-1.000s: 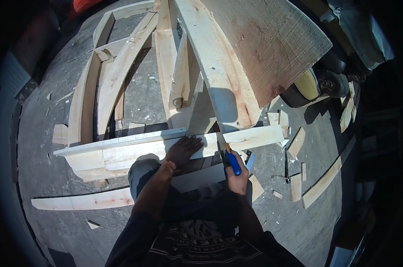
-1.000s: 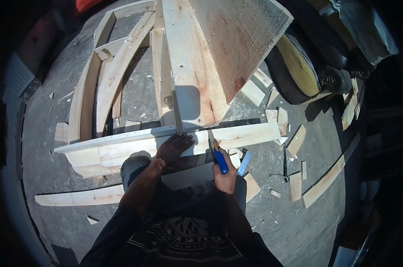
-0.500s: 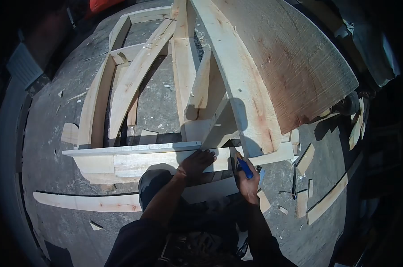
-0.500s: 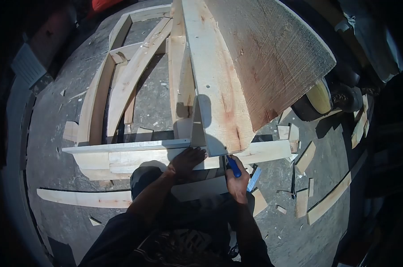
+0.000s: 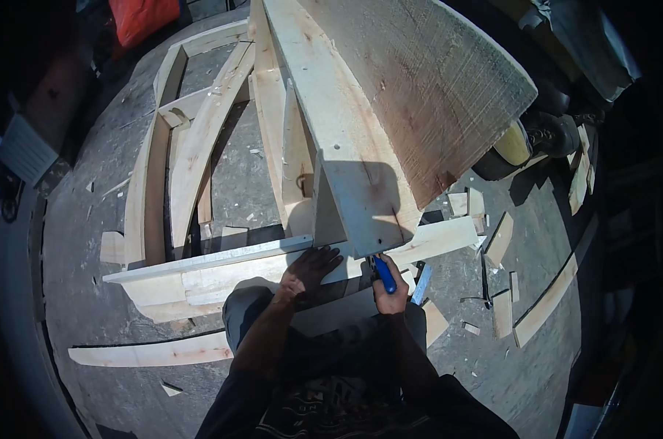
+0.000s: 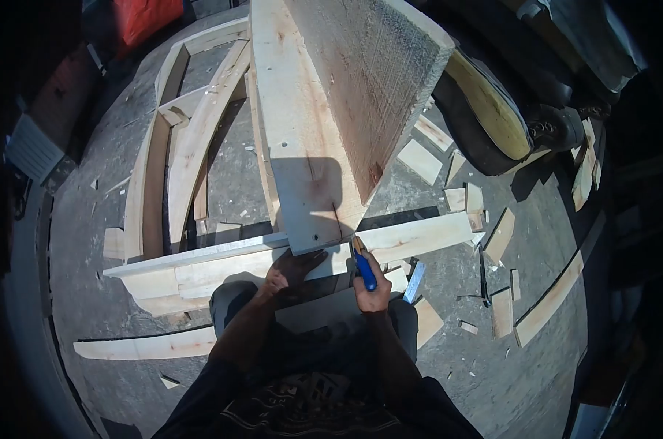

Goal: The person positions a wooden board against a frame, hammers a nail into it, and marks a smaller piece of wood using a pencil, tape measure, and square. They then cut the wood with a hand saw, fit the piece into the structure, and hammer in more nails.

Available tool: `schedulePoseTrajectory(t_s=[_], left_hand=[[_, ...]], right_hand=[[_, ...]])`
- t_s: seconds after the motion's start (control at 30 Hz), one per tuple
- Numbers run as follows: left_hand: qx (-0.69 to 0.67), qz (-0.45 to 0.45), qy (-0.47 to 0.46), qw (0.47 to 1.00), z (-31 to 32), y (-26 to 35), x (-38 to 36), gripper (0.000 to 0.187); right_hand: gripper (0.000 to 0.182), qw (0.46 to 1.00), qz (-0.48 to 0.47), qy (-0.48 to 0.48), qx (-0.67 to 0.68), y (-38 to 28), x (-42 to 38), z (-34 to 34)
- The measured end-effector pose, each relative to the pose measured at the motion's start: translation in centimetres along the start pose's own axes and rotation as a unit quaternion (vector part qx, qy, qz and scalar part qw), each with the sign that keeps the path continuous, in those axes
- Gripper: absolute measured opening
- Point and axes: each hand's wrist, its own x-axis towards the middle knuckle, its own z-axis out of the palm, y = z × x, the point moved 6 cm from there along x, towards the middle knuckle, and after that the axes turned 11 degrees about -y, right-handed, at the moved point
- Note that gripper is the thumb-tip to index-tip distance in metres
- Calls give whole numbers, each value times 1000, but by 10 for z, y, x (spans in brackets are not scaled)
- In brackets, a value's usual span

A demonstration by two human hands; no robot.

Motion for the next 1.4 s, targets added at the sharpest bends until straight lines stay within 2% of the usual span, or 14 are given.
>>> schedulePoseTrajectory(t_s=[0.13, 0.27, 0.33, 0.47, 0.57, 0.67, 0.7, 0.73, 0.8, 0.9, 0.97, 1.1, 1.33, 1.4], left_hand=[[-69, -19, 3, 997, -23, 8, -3, 77], [10, 13, 5, 1000, 1, -2, 0, 80], [-25, -11, 26, 999, -19, 8, -2, 80], [-9, -1, 12, 1000, -5, 4, 0, 81], [-4, -1, 2, 1000, 4, -1, -2, 83], [-4, 7, 3, 1000, -6, -1, 5, 82], [-4, 5, 4, 1000, -8, 5, 2, 81], [-1, 13, 3, 1000, -6, 4, 1, 81], [19, 6, 17, 1000, -1, 1, 3, 78], [-22, 4, -16, 1000, -6, 5, 2, 77], [-11, 5, -1, 1000, -9, -3, 11, 77], [-25, 6, 0, 1000, 3, 9, -1, 79], [-32, 28, 7, 999, -6, 5, 1, 77], [-27, 33, 26, 999, -10, 3, 11, 77]], right_hand=[[64, 1000, -7, 15, 24, 10, -24, -6], [61, 985, 161, -44, -28, -37, -47, -26], [58, 997, 54, -29, -44, -58, -111, -62], [51, 966, 234, -61, -89, -103, -244, -124], [52, 995, 59, -37, -76, -120, -207, -111], [53, 998, 38, 14, -49, -34, -117, -61], [53, 973, 219, -21, -69, -50, -79, -41], [53, 996, 78, 22, -22, -33, -47, -28], [52, 999, 45, 16, 1, -28, -24, -25], [51, 985, 168, -13, -23, -56, -62, -34], [53, 995, 70, 12, -70, -95, -120, -63], [62, 987, 150, -31, -52, -126, -254, -122], [53, 990, 136, -16, -24, -33, -53, -31], [53, 999, 39, 20, -3, -25, -4, -18]])
